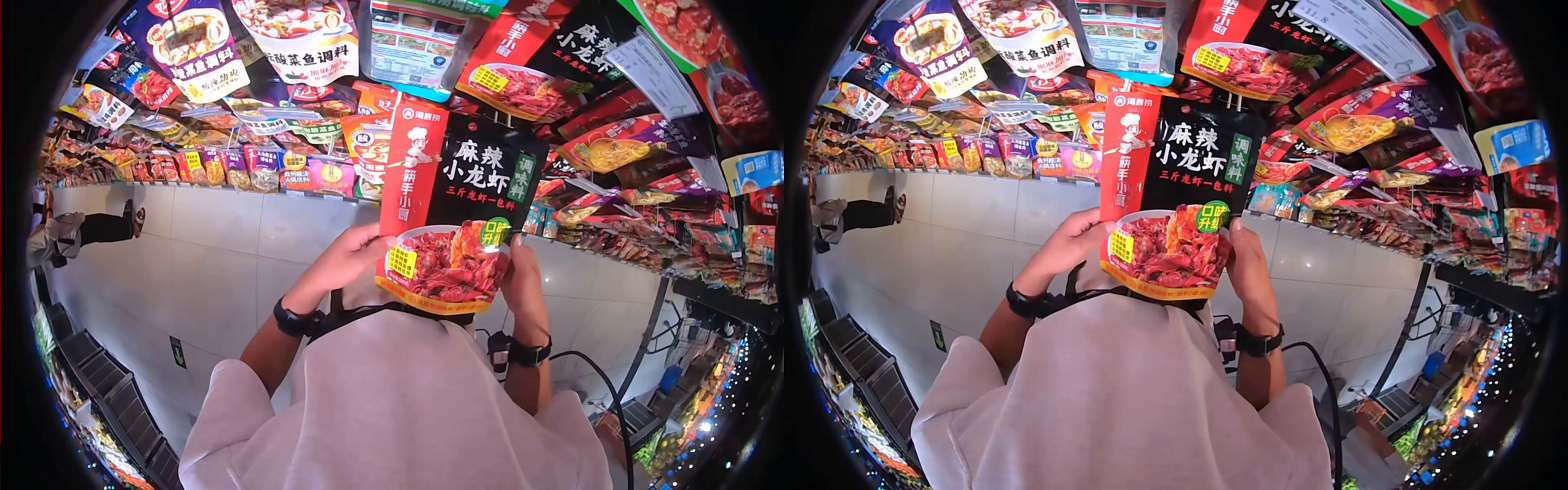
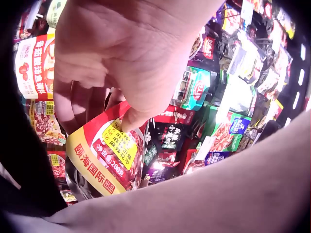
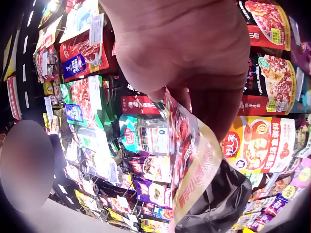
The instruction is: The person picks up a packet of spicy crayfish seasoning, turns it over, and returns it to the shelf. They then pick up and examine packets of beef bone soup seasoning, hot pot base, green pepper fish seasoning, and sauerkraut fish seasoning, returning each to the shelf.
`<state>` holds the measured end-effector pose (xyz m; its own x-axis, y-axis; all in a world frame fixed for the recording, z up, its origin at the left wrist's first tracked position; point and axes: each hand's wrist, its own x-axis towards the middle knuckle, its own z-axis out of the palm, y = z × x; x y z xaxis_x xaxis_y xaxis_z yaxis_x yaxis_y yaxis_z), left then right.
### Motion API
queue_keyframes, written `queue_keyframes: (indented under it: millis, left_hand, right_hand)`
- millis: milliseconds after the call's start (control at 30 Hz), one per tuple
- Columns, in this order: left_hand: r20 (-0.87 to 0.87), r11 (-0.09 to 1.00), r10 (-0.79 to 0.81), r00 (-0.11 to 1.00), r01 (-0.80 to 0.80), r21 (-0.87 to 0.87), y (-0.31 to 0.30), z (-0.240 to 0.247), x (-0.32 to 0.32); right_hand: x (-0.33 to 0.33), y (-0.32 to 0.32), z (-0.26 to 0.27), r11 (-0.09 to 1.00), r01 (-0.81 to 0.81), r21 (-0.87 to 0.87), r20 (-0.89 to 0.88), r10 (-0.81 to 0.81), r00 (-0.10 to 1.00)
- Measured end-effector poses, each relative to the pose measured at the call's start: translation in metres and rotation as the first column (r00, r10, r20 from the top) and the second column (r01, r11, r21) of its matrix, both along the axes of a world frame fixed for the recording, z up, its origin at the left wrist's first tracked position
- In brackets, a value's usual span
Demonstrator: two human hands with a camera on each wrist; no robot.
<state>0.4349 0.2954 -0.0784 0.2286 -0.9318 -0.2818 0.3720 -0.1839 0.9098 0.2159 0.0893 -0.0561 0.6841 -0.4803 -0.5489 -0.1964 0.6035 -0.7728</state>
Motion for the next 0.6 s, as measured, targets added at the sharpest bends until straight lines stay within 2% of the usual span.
queue_keyframes:
  millis: [67, 100, 133, 167, 200, 267, 333, 400, 467, 500, 533, 600]
  left_hand:
    - [-0.031, 0.998, -0.008, 0.999, 0.010, 0.056, -0.004, 0.000, 0.003]
    - [-0.021, 0.995, -0.008, 1.000, 0.010, 0.098, -0.005, 0.016, 0.005]
    - [-0.017, 0.996, -0.001, 1.000, 0.002, 0.091, -0.006, 0.016, 0.008]
    - [0.074, 0.998, 0.052, 0.996, -0.054, 0.029, -0.008, 0.016, 0.009]
    - [0.151, 0.994, 0.107, 0.983, -0.105, -0.024, -0.007, 0.014, 0.007]
    - [0.083, 0.990, 0.140, 0.987, -0.140, -0.014, -0.004, 0.021, 0.004]
    - [0.165, 0.978, 0.206, 0.964, -0.201, -0.049, -0.004, 0.016, 0.005]
    - [0.171, 0.974, 0.226, 0.959, -0.217, -0.067, 0.004, 0.022, -0.001]
    - [-0.012, 0.948, 0.316, 0.949, -0.316, -0.046, 0.009, 0.023, -0.009]
    - [-0.083, 0.942, 0.331, 0.940, -0.334, -0.033, 0.009, 0.024, -0.015]
    - [-0.084, 0.938, 0.343, 0.936, -0.346, -0.026, 0.014, 0.022, -0.020]
    - [-0.155, 0.935, 0.346, 0.925, -0.354, -0.023, 0.017, 0.018, -0.023]
  right_hand:
    - [-0.003, -0.003, 0.002, 1.000, -0.006, -0.006, 0.037, 0.006, 0.999]
    - [0.001, 0.001, 0.007, 1.000, 0.024, 0.014, 0.074, -0.025, 0.997]
    - [0.007, 0.002, 0.010, 0.998, 0.047, 0.034, 0.109, -0.050, 0.993]
    - [0.012, -0.002, 0.008, 0.999, 0.039, 0.032, 0.108, -0.042, 0.993]
    - [0.018, -0.005, 0.002, 0.997, 0.078, -0.001, 0.091, -0.078, 0.993]
    - [0.020, 0.002, -0.003, 0.993, 0.119, -0.015, 0.048, -0.118, 0.992]
    - [0.036, -0.004, 0.004, 0.988, 0.041, -0.151, -0.018, -0.044, 0.999]
    - [0.040, -0.006, 0.005, 0.988, 0.007, -0.151, -0.048, -0.015, 0.999]
    - [0.051, -0.008, 0.009, 0.988, -0.034, -0.152, -0.071, 0.023, 0.997]
    - [0.053, -0.009, 0.018, 0.996, -0.051, -0.068, -0.074, 0.046, 0.996]
    - [0.054, -0.005, 0.026, 0.998, -0.062, 0.015, -0.076, 0.063, 0.995]
    - [0.061, -0.004, 0.035, 0.996, -0.093, 0.005, -0.119, 0.093, 0.988]
